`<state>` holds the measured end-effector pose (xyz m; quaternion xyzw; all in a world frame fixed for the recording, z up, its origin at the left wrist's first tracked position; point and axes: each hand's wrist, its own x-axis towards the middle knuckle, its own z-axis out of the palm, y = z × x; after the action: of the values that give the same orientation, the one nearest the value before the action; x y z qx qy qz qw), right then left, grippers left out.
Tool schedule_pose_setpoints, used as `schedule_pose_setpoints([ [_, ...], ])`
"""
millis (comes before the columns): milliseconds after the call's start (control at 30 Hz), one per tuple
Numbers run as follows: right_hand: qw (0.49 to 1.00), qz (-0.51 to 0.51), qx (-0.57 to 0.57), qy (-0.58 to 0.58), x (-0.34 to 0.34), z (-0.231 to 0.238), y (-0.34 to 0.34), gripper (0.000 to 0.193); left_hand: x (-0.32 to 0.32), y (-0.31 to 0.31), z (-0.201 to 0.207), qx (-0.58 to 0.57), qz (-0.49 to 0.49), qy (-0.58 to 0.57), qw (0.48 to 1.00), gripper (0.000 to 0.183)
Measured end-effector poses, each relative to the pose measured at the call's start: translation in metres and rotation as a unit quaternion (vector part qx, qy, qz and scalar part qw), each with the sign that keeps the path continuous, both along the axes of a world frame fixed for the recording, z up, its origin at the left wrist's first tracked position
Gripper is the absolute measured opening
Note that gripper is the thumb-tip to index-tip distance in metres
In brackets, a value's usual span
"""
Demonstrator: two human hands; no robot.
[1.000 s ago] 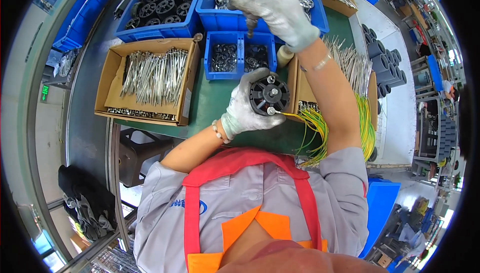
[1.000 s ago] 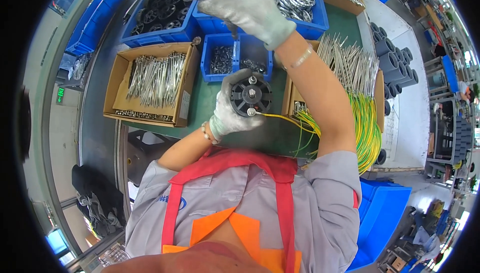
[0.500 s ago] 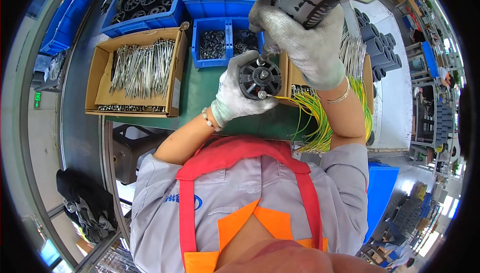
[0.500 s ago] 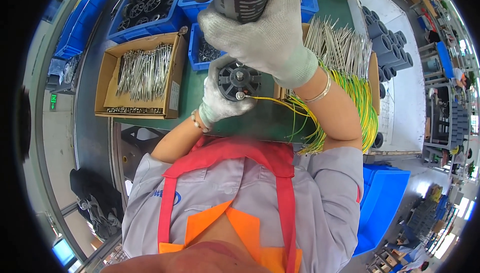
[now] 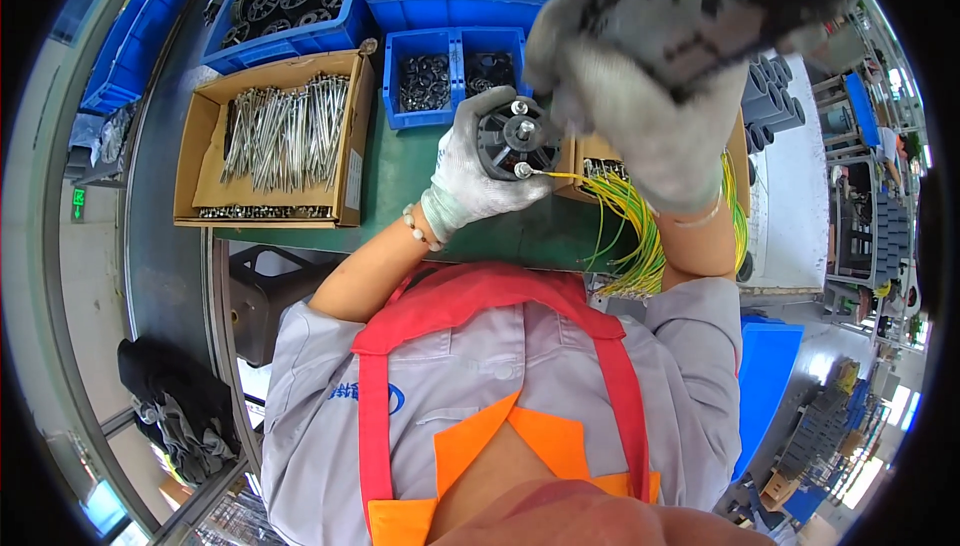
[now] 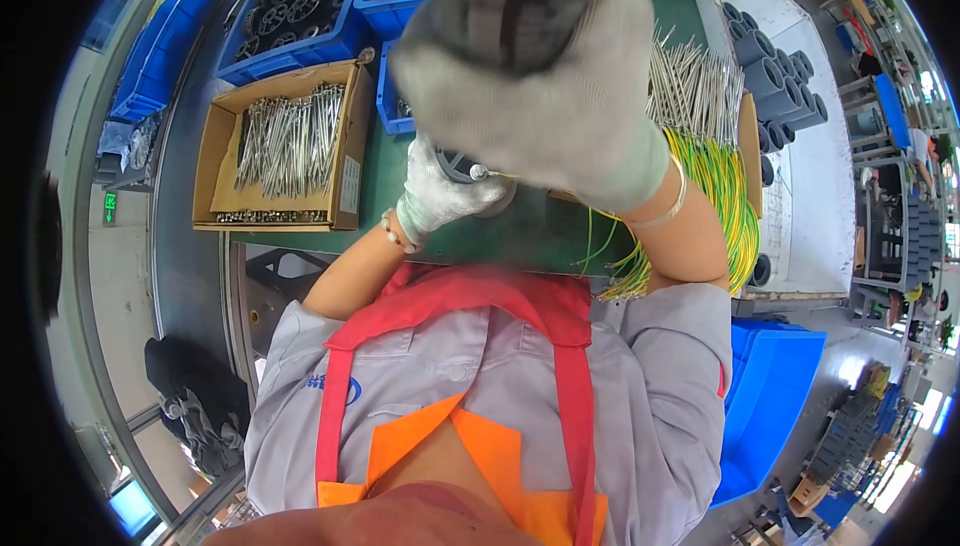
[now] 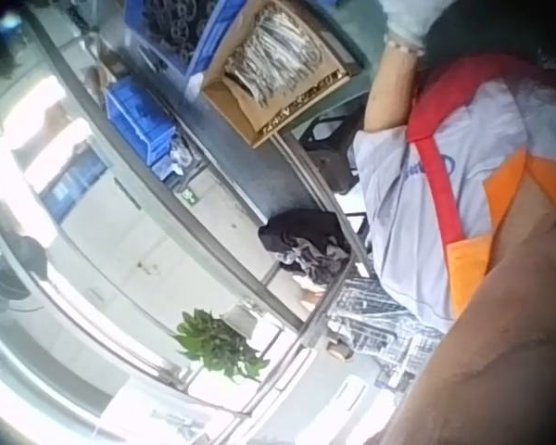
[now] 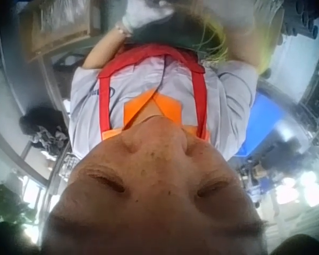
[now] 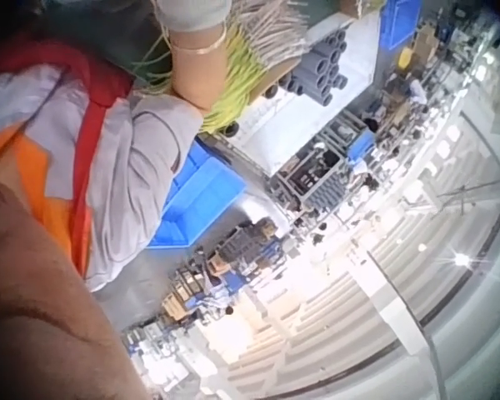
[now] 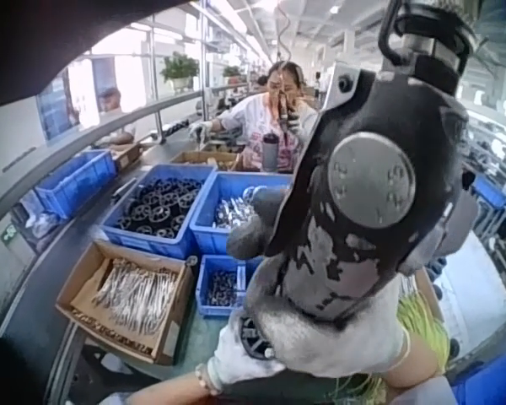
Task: The person assembles electric motors by inserting rotors into housings, attaching end caps and ground wires, and tightening screws with a power screwdriver before placing the assembled motors onto a conveyor.
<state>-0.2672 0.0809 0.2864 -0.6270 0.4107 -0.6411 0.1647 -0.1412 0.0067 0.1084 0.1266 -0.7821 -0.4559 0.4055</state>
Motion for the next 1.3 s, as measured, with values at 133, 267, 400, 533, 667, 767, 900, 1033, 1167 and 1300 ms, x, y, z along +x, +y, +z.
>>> schedule_pose_setpoints([
  [133, 0.992, -0.002, -0.059, -0.112, 0.015, -0.022, -0.002, 0.032, -0.01, -0.003, -0.015, 0.024, 0.0, 0.017, 1.0, 0.092],
  [267, 0.993, 0.01, 0.096, 0.073, 0.0, -0.026, 0.01, 0.061, -0.006, 0.003, 0.0, 0.089, 0.01, -0.01, 0.996, 0.091],
  [400, 0.995, 0.026, 0.09, 0.02, 0.008, -0.023, 0.005, 0.059, -0.013, -0.004, -0.045, 0.145, -0.004, -0.007, 0.989, 0.09],
  [533, 0.996, 0.024, 0.084, 0.031, 0.007, -0.026, 0.003, 0.057, -0.014, -0.004, -0.053, 0.145, -0.014, 0.002, 0.989, 0.092],
  [667, 0.989, 0.018, 0.144, -0.041, 0.011, -0.027, 0.005, 0.058, -0.012, -0.008, -0.045, 0.115, -0.011, -0.005, 0.993, 0.096],
  [767, 0.992, 0.016, 0.124, 0.012, 0.008, -0.023, 0.002, 0.048, -0.01, -0.008, -0.041, 0.097, -0.001, -0.008, 0.995, 0.099],
  [900, 0.997, 0.008, 0.075, 0.035, 0.009, -0.027, -0.002, 0.041, -0.006, -0.009, -0.034, 0.068, -0.002, -0.014, 0.998, 0.103],
  [1033, 0.97, 0.079, 0.157, -0.169, 0.01, -0.01, 0.003, 0.043, -0.006, -0.013, -0.053, 0.003, 0.016, -0.042, 0.999, 0.1],
  [1167, 0.976, -0.021, 0.163, -0.145, -0.006, 0.015, 0.005, 0.045, -0.006, -0.006, -0.008, -0.011, 0.059, -0.096, 0.994, 0.084],
  [1300, 0.947, -0.289, 0.13, -0.06, 0.009, 0.04, 0.012, 0.053, -0.04, -0.034, 0.014, 0.155, -0.006, -0.026, 0.988, 0.064],
])
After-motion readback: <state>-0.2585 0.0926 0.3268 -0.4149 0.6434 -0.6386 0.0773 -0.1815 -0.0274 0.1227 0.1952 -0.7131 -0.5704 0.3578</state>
